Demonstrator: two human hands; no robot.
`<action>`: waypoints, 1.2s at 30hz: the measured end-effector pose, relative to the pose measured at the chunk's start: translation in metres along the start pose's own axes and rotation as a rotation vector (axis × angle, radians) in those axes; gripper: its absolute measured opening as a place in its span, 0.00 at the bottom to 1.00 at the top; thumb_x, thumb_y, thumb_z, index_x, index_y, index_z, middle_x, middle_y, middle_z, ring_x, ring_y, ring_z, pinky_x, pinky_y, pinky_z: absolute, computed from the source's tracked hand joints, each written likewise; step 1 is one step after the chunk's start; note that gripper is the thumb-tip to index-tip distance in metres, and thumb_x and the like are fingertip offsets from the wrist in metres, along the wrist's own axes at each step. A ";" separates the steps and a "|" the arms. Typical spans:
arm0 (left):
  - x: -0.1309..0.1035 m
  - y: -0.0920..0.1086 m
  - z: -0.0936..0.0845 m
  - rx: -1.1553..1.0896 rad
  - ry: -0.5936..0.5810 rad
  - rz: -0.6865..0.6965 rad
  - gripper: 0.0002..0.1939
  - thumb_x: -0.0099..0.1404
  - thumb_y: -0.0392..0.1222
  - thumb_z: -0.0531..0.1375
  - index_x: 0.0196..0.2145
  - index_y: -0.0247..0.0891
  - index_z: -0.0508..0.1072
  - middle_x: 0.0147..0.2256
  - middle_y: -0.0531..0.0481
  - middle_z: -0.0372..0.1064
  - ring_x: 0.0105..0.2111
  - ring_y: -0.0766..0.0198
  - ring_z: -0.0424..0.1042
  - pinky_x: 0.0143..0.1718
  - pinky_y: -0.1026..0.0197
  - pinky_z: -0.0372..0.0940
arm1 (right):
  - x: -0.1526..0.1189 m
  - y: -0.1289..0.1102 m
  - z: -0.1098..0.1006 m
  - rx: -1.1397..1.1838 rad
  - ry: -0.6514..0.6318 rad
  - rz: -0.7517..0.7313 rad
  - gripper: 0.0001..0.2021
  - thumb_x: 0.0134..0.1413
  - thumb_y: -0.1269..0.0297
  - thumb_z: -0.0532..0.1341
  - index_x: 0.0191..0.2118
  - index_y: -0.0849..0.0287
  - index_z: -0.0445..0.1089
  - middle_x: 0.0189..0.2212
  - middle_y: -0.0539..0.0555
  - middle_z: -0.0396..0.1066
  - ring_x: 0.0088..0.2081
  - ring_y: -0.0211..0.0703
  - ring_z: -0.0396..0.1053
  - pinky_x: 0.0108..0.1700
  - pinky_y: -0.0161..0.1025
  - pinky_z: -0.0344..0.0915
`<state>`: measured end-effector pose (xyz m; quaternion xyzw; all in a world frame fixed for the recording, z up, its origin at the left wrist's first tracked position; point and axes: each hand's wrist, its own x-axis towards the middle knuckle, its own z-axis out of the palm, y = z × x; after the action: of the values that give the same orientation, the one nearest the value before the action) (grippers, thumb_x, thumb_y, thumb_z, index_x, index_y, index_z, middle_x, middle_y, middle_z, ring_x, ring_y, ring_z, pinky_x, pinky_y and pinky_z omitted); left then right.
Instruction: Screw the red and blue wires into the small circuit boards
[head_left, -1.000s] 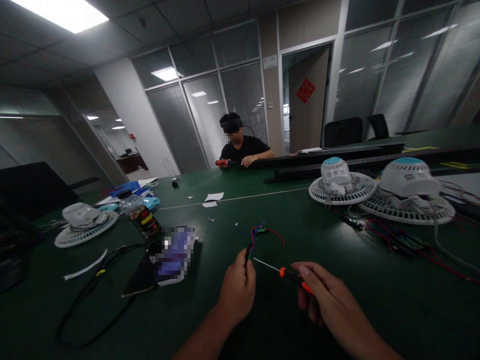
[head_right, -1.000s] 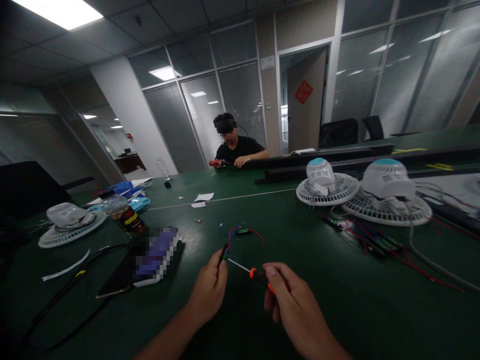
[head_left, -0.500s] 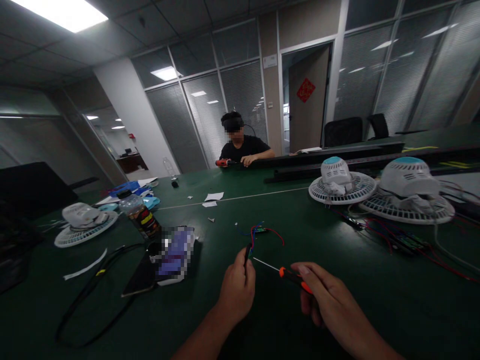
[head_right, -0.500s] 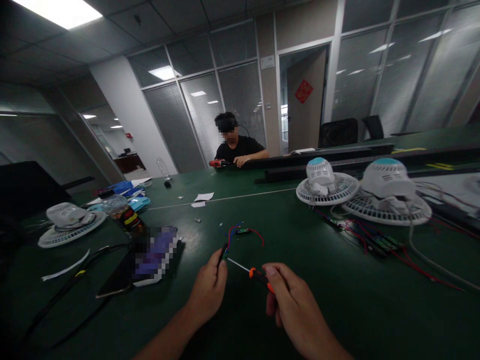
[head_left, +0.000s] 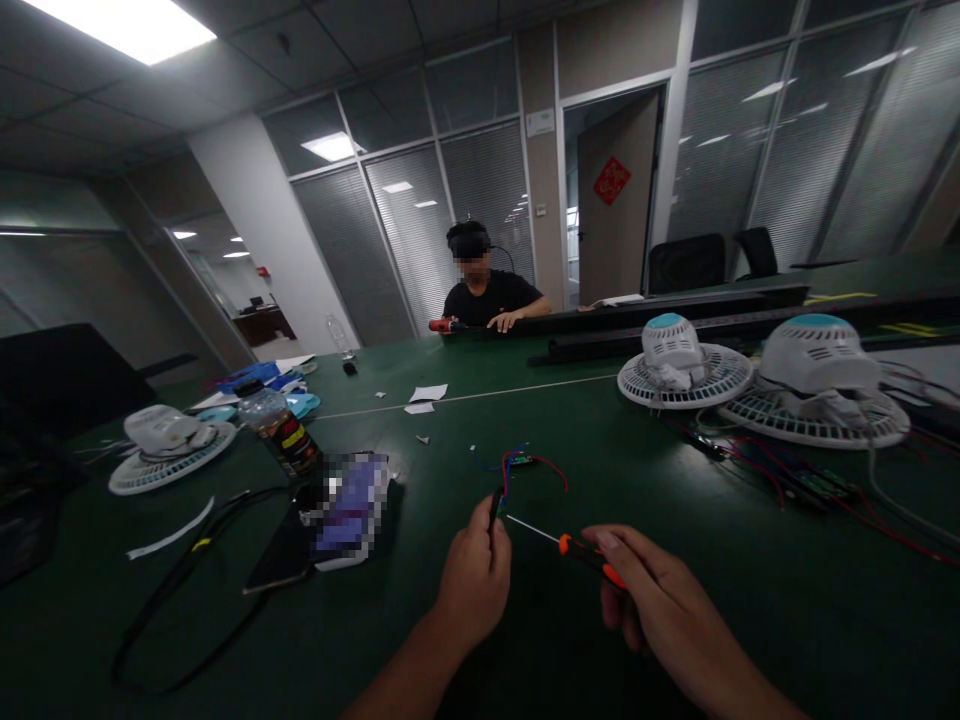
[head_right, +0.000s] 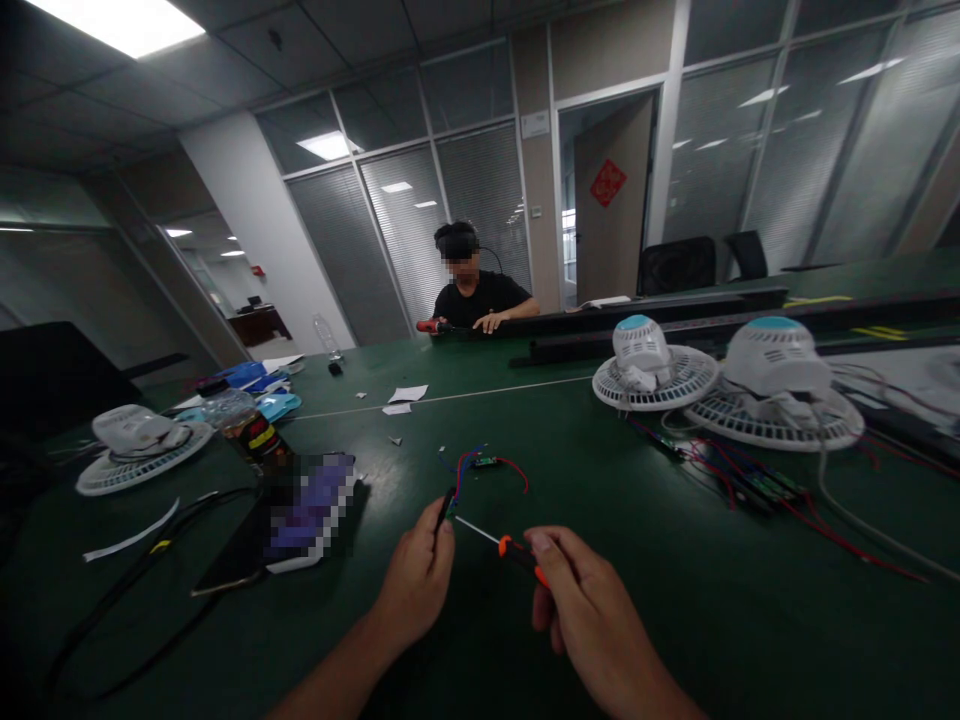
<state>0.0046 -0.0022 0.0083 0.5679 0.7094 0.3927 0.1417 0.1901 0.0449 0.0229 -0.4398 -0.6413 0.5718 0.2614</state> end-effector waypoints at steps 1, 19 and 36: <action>0.000 0.000 0.000 0.004 0.001 0.000 0.19 0.66 0.40 0.43 0.50 0.32 0.61 0.28 0.47 0.69 0.27 0.62 0.68 0.30 0.61 0.60 | 0.000 0.000 0.000 -0.001 0.002 -0.004 0.24 0.56 0.48 0.45 0.47 0.60 0.63 0.16 0.45 0.64 0.16 0.36 0.62 0.19 0.33 0.55; 0.000 0.000 0.000 -0.015 -0.001 0.014 0.18 0.66 0.40 0.43 0.50 0.32 0.61 0.27 0.49 0.68 0.26 0.63 0.68 0.30 0.62 0.60 | 0.001 -0.001 0.000 0.003 0.006 0.034 0.27 0.56 0.46 0.43 0.49 0.62 0.61 0.15 0.46 0.64 0.16 0.36 0.62 0.18 0.32 0.54; 0.001 0.000 -0.001 -0.019 -0.003 0.020 0.18 0.66 0.40 0.43 0.50 0.33 0.60 0.26 0.50 0.67 0.24 0.63 0.67 0.28 0.62 0.60 | 0.000 -0.001 0.000 -0.026 0.012 0.043 0.26 0.56 0.47 0.42 0.49 0.61 0.62 0.15 0.45 0.64 0.16 0.36 0.62 0.17 0.32 0.54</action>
<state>0.0042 -0.0020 0.0092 0.5742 0.6995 0.4003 0.1441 0.1898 0.0448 0.0240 -0.4602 -0.6375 0.5663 0.2472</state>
